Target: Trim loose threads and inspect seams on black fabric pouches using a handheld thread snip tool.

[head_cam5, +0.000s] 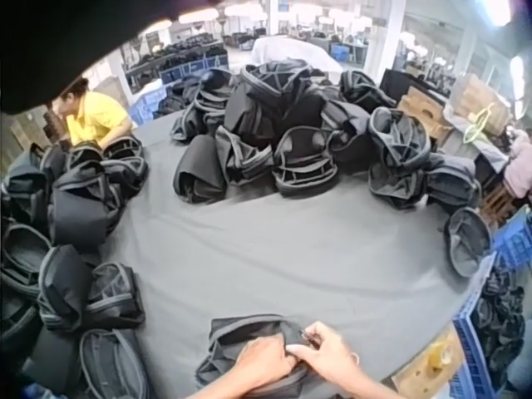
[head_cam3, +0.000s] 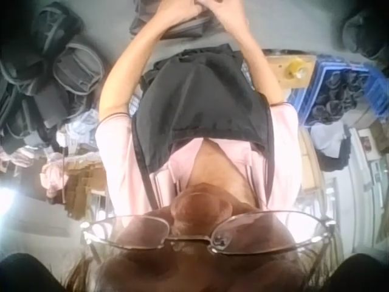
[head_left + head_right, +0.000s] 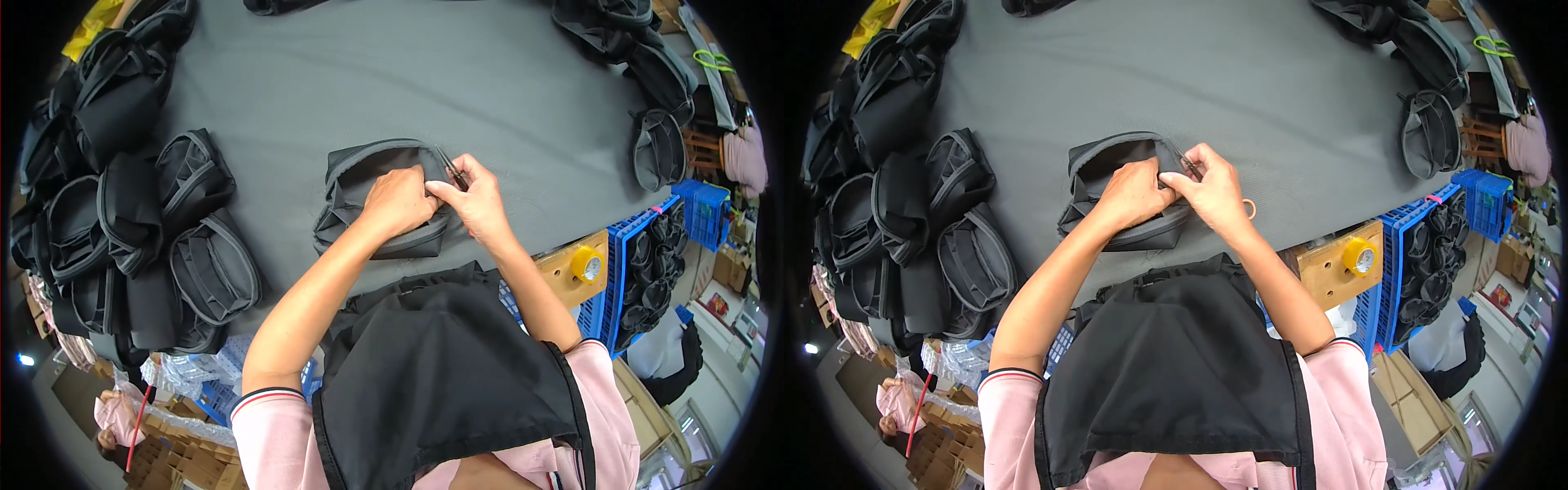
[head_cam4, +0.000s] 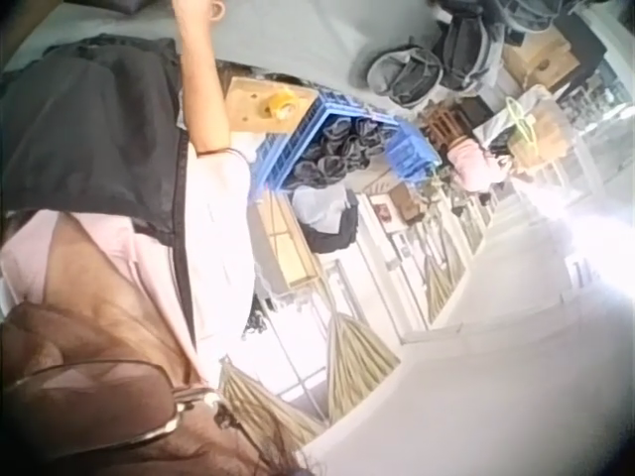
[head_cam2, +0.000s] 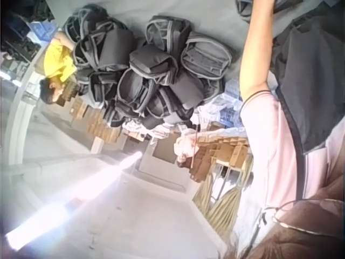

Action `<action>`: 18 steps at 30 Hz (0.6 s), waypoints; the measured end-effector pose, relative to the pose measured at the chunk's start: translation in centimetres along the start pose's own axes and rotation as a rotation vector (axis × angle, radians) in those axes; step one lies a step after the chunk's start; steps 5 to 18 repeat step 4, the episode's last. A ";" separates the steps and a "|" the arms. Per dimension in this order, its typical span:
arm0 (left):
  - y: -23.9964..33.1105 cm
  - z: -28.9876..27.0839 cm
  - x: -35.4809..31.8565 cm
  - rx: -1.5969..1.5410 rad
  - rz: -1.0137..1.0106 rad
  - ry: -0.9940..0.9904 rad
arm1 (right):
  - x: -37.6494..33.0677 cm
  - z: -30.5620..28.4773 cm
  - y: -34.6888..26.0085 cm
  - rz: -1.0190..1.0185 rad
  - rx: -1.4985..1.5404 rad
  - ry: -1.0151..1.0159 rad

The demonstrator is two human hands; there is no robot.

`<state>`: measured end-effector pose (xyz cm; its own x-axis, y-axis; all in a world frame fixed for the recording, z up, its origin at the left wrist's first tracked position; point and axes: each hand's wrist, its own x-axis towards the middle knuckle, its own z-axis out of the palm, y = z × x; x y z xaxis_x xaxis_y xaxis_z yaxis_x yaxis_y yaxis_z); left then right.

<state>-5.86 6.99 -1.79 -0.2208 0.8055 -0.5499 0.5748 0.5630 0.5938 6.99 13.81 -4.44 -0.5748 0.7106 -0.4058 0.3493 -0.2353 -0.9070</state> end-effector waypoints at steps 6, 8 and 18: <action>0.7 -1.2 0.1 -0.118 -0.101 -0.080 | -0.1 1.1 -1.1 -0.213 -0.409 0.198; 0.7 -1.2 0.1 -0.118 -0.101 -0.080 | -0.1 1.1 -1.1 -0.213 -0.409 0.198; 0.7 -1.2 0.1 -0.118 -0.101 -0.080 | -0.1 1.1 -1.1 -0.213 -0.409 0.198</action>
